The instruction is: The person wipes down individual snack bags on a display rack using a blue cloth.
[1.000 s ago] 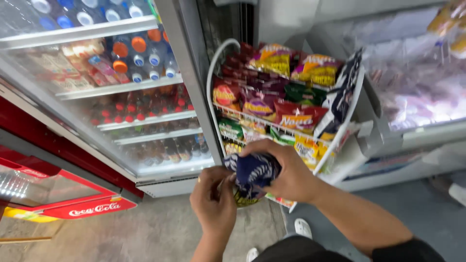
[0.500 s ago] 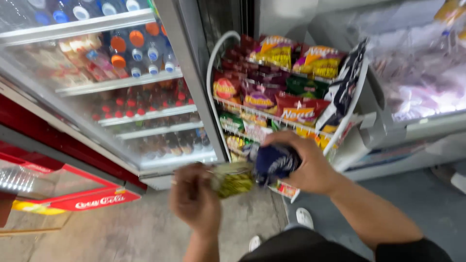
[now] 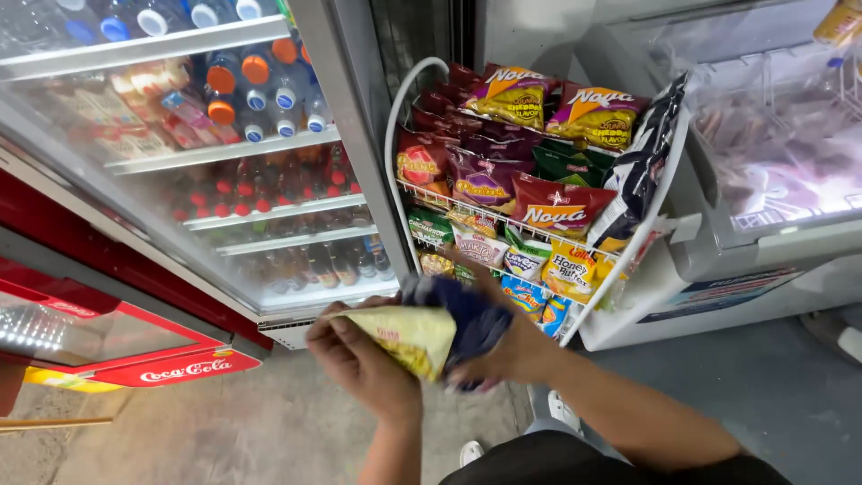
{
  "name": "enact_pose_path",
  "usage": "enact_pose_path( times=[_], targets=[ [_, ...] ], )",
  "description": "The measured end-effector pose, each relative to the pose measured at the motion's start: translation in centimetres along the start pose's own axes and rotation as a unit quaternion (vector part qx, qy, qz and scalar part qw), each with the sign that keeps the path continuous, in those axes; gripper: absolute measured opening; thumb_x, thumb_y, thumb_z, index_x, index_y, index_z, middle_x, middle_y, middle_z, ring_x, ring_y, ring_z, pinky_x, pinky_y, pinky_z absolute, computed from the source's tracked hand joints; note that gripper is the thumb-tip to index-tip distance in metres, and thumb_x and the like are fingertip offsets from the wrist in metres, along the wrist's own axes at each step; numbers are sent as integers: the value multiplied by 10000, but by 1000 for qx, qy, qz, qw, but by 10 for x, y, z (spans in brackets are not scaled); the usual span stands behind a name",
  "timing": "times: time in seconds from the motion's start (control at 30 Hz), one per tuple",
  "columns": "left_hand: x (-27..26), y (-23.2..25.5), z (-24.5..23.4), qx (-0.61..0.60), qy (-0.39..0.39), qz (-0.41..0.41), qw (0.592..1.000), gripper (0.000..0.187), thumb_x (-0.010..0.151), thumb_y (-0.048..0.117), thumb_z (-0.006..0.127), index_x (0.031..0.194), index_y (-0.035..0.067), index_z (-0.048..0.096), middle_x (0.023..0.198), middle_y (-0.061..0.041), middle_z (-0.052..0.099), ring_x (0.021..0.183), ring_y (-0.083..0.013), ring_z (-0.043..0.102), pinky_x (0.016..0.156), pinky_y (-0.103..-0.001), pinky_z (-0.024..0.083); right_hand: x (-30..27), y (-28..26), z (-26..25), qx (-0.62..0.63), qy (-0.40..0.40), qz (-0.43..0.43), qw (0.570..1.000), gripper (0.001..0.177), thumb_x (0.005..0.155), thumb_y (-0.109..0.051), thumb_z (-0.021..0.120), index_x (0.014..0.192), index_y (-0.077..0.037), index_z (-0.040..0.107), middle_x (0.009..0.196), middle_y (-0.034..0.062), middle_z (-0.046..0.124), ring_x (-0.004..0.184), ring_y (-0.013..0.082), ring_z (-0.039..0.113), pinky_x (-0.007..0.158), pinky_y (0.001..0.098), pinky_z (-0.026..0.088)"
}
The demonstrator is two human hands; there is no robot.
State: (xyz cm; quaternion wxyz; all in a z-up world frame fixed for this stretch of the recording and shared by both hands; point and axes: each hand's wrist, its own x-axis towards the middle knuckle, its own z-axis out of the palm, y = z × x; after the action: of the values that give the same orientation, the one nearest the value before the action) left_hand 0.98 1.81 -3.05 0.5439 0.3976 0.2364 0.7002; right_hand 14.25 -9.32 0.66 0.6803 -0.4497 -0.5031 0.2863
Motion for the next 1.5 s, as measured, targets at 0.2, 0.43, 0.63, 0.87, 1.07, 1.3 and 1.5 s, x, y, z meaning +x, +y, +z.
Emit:
enact_pose_path(
  times=[0.2, 0.43, 0.63, 0.87, 1.07, 1.3, 1.5],
  targets=[
    [2, -32, -31, 0, -56, -30, 998, 204, 1152, 209, 496, 1242, 39, 429, 1232, -109, 548, 1091, -164, 569, 987, -342, 476, 15, 2, -11, -41, 3, 155, 987, 834, 725, -59, 908, 1477, -117, 553, 1317, 92, 689, 1110, 217, 656, 954, 376, 549],
    [45, 84, 0, 389, -282, 302, 824, 740, 833, 412, 778, 1389, 46, 454, 1414, -191, 493, 1286, -376, 515, 1066, -407, 437, 45, -13, -36, -158, -121, 61, 978, 718, 689, 0, 869, 1352, -103, 614, 1299, 49, 706, 1213, 163, 672, 1078, 334, 519],
    [33, 69, 6, 416, -417, 130, 798, 290, 921, 215, 740, 1198, 141, 702, 1157, -59, 779, 811, -271, 735, 641, -340, 544, 63, -16, -34, -166, -185, 89, 965, 721, 689, -51, 887, 1356, -131, 625, 1229, 38, 727, 1161, 161, 682, 1039, 334, 547],
    [19, 15, -19, 466, -199, 55, 860, 143, 906, 208, 782, 934, 98, 695, 732, -107, 695, 613, -299, 650, 567, -377, 488, 48, -17, -25, -60, 58, 248, 965, 851, 686, -284, 908, 1480, -217, 610, 1149, 73, 783, 969, 221, 749, 758, 460, 612],
    [12, 29, -7, 295, -242, 327, 865, 176, 800, 92, 681, 944, 4, 630, 882, -157, 702, 791, -331, 688, 720, -388, 545, 34, -9, 23, -396, 25, -256, 881, 789, 710, -442, 885, 1328, -44, 601, 1100, 121, 724, 960, 268, 722, 835, 391, 566],
    [11, -8, -37, 327, -137, 258, 899, 39, 913, 9, 684, 936, 0, 654, 805, -110, 718, 686, -261, 674, 657, -324, 532, 50, 84, -56, -230, 219, -131, 939, 375, 948, -278, 814, 1191, -34, 666, 1007, 69, 753, 851, 148, 727, 776, 299, 591],
    [17, -5, -29, 370, -136, 225, 891, 62, 972, 57, 708, 948, 13, 672, 733, -93, 672, 584, -167, 626, 566, -271, 482, 31, 31, -23, -144, 198, -83, 966, 419, 949, -295, 777, 1260, -50, 640, 1153, 65, 728, 990, 145, 699, 888, 317, 563]
  ],
)
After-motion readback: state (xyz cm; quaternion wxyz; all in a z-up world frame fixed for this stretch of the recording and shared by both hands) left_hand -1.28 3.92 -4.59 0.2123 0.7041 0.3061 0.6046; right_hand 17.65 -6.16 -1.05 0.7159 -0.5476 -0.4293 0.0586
